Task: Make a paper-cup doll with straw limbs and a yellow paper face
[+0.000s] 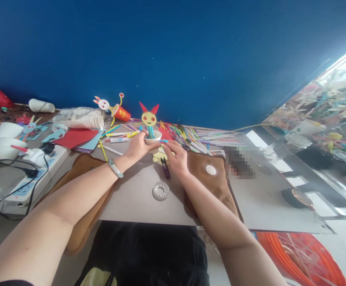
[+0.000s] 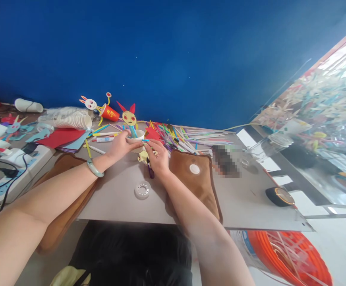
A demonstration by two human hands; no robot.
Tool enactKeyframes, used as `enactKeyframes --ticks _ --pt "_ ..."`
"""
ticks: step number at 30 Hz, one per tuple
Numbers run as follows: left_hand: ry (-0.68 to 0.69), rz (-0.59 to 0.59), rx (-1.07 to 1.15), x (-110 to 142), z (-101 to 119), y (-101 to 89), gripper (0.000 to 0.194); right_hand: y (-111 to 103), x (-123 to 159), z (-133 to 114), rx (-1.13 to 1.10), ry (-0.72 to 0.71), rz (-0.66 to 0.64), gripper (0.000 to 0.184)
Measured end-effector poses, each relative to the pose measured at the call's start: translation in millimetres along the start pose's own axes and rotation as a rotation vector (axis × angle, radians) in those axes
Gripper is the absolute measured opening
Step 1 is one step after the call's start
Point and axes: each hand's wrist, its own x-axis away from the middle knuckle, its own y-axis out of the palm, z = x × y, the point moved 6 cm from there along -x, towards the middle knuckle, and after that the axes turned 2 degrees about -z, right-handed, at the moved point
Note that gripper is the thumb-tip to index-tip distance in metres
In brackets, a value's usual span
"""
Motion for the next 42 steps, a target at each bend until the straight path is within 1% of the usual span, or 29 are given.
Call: enactKeyframes --ticks 3,6,10,16,18,21,24,29,31,33,35,37,39,42 --pt "0.007 -0.035 -0.017 1.6 3.9 1.8 0.057 -2.7 -1.8 -0.1 0.003 0.000 0.014 0.022" --pt "0.026 -0.064 -0.020 3.6 8.8 3.4 0.053 -3.5 -3.1 4.4 -0.014 0.045 0.018 0.022" --pt "0.041 -0.072 -0.025 5.3 12.9 2.7 0.049 -2.2 -4.3 10.8 -0.105 0.107 -0.011 0.023" --pt "0.085 -0.112 -0.117 6.1 15.1 3.2 0.041 -1.1 -9.6 14.5 -0.206 0.158 -0.130 0.025" --pt "0.088 -0.132 -0.127 6.7 15.6 3.9 0.040 -1.9 -12.2 13.7 -0.265 0.160 -0.181 0.030" --pt "0.100 -0.159 -0.109 8.2 17.9 5.1 0.040 -3.2 -15.3 11.5 -0.322 0.168 -0.277 0.042" --pt "0.115 -0.150 -0.062 9.8 20.6 4.6 0.043 -4.8 -16.4 11.9 -0.347 0.203 -0.346 0.041" --pt "0.113 -0.121 -0.004 11.4 21.2 4.8 0.050 -4.0 -15.9 19.2 -0.463 0.250 -0.349 0.035" --pt "0.118 -0.124 -0.020 12.0 21.6 6.4 0.051 -1.0 -15.0 22.4 -0.528 0.272 -0.362 0.038" --pt "0.132 -0.136 -0.043 13.0 22.7 8.5 0.050 2.2 -13.9 24.8 -0.569 0.305 -0.384 0.046" --pt "0.149 -0.152 -0.068 14.6 24.1 10.4 0.048 4.1 -13.2 25.9 -0.560 0.333 -0.401 0.047" --pt "0.153 -0.168 -0.100 16.5 24.3 12.1 0.045 4.3 -13.0 25.5 -0.512 0.337 -0.404 0.042" --pt "0.138 -0.192 -0.128 18.1 22.5 14.3 0.044 3.6 -13.4 24.3 -0.445 0.320 -0.391 0.038" --pt "0.115 -0.228 -0.143 18.9 18.5 17.3 0.048 2.6 -14.4 23.0 -0.357 0.283 -0.356 0.039"
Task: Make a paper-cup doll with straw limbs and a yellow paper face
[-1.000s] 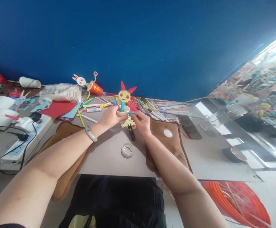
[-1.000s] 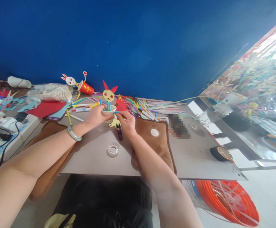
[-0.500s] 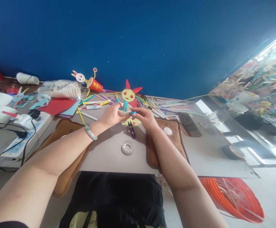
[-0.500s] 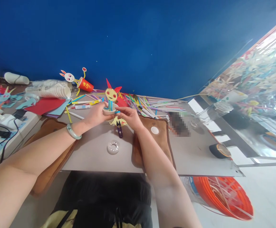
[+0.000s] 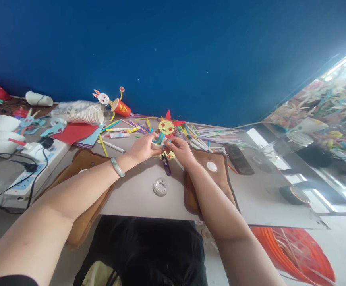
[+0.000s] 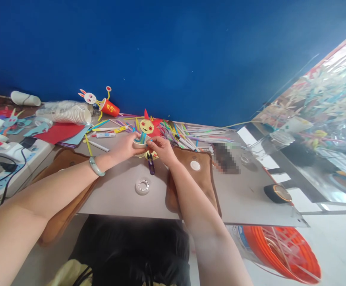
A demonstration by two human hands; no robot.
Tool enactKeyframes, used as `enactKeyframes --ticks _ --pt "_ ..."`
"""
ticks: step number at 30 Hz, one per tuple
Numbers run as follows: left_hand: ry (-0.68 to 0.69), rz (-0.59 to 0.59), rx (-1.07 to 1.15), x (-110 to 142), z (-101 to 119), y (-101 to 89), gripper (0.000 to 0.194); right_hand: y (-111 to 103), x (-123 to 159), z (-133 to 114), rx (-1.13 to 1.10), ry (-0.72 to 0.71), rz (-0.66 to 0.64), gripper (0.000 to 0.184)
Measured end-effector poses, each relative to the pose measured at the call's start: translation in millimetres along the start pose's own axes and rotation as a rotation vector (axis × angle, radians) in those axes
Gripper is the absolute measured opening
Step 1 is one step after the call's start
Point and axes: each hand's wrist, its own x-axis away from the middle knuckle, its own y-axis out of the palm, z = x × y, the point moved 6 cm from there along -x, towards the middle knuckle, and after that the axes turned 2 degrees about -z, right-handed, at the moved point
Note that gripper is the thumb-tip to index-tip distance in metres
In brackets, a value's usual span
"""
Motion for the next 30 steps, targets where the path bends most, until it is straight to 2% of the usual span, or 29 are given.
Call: enactKeyframes --ticks 5,9,13,15,17,18,21,23,30 --pt "0.049 -0.034 0.101 -3.6 -2.0 2.9 0.065 -3.5 -2.3 -1.2 0.055 -0.067 0.082 0.039" --pt "0.109 0.016 0.251 -6.3 -5.0 3.2 0.088 -8.7 -3.3 0.1 0.071 -0.081 0.154 0.036" --pt "-0.016 0.060 0.437 -9.8 -22.6 10.7 0.119 -11.4 -1.7 -2.3 0.079 -0.120 0.191 0.032" --pt "-0.076 0.058 0.548 -12.3 -30.6 15.5 0.126 -11.3 -0.2 -4.9 0.103 -0.156 0.193 0.029" --pt "-0.110 0.058 0.623 -14.8 -35.1 16.9 0.121 -10.6 1.5 -7.4 0.148 -0.193 0.190 0.027" --pt "-0.121 0.054 0.637 -16.0 -35.9 16.5 0.113 -10.2 2.4 -8.4 0.174 -0.206 0.190 0.026" --pt "-0.134 0.016 0.624 -17.8 -32.6 12.4 0.071 -9.3 3.9 -9.5 0.238 -0.218 0.189 0.026" --pt "-0.136 0.014 0.594 -17.5 -28.3 7.5 0.055 -9.0 4.2 -9.5 0.252 -0.217 0.190 0.028" --pt "-0.155 0.099 0.581 -13.9 -22.0 -0.7 0.048 -11.0 1.4 -3.8 0.166 -0.197 0.218 0.039"
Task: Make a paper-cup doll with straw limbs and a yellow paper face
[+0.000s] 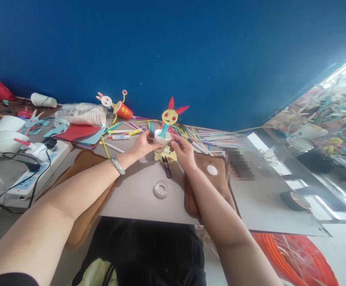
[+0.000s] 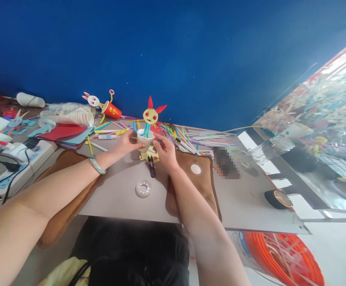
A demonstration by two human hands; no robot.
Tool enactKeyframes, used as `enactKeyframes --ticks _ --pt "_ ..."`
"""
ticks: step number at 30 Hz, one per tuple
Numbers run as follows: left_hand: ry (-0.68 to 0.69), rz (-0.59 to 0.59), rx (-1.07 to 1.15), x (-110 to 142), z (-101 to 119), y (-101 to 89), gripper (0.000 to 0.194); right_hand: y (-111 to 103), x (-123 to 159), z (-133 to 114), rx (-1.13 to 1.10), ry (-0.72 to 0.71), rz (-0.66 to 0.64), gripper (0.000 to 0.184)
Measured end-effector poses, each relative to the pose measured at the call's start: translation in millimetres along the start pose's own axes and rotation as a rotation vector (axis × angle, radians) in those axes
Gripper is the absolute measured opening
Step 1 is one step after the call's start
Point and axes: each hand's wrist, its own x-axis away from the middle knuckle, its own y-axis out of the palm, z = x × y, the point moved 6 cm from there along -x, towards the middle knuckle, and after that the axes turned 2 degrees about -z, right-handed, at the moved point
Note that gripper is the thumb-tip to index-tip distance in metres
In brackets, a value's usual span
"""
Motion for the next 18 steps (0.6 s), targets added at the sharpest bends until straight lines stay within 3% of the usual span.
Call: enactKeyframes --ticks 9,18 --pt "-0.138 0.049 0.079 5.0 0.3 -3.8 0.047 5.5 1.0 9.0 -0.173 0.043 -0.044 0.067" --pt "-0.054 -0.010 0.144 2.9 7.8 -3.7 0.050 6.0 2.5 8.7 -0.119 0.114 0.010 0.049"
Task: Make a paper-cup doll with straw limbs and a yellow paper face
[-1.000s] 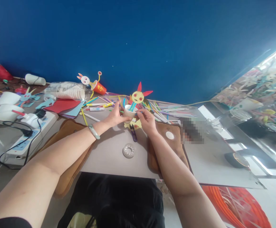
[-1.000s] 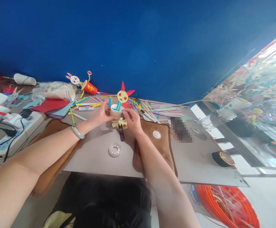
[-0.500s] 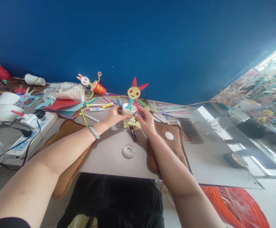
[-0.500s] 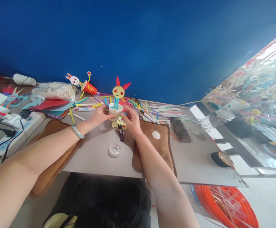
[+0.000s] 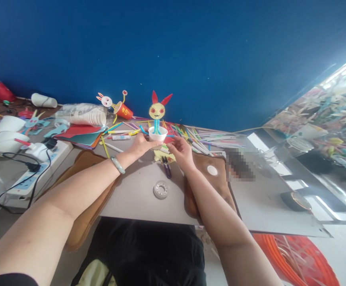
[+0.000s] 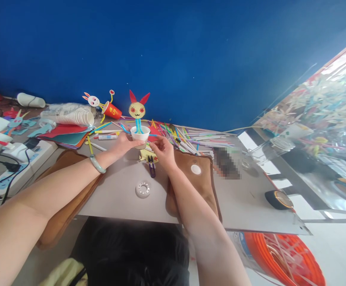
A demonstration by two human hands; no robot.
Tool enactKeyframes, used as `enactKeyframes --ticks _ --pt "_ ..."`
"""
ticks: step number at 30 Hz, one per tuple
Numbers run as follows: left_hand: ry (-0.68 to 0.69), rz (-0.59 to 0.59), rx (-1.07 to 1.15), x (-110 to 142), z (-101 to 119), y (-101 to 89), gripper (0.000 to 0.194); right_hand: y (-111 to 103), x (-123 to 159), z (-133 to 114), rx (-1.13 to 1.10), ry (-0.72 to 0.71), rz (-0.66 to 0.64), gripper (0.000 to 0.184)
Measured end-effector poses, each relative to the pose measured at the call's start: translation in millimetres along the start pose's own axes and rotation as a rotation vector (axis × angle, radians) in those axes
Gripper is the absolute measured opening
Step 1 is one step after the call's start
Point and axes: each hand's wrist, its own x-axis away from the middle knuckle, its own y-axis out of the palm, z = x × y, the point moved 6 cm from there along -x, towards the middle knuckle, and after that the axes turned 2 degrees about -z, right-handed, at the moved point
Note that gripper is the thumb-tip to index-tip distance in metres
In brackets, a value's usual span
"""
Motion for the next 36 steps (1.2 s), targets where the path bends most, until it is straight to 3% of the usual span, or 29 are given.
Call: enactKeyframes --ticks 8,28,36 --pt "0.020 -0.089 -0.056 4.2 7.8 8.3 0.044 -4.5 -0.6 -8.1 0.003 -0.015 0.067 0.029" --pt "0.029 -0.106 -0.066 1.9 5.8 10.0 0.034 -4.1 -1.8 3.5 -0.092 0.036 0.125 0.040" --pt "0.120 -0.112 -0.134 -3.6 -8.2 10.5 0.051 -4.7 -2.6 5.5 -0.111 0.008 0.139 0.039"
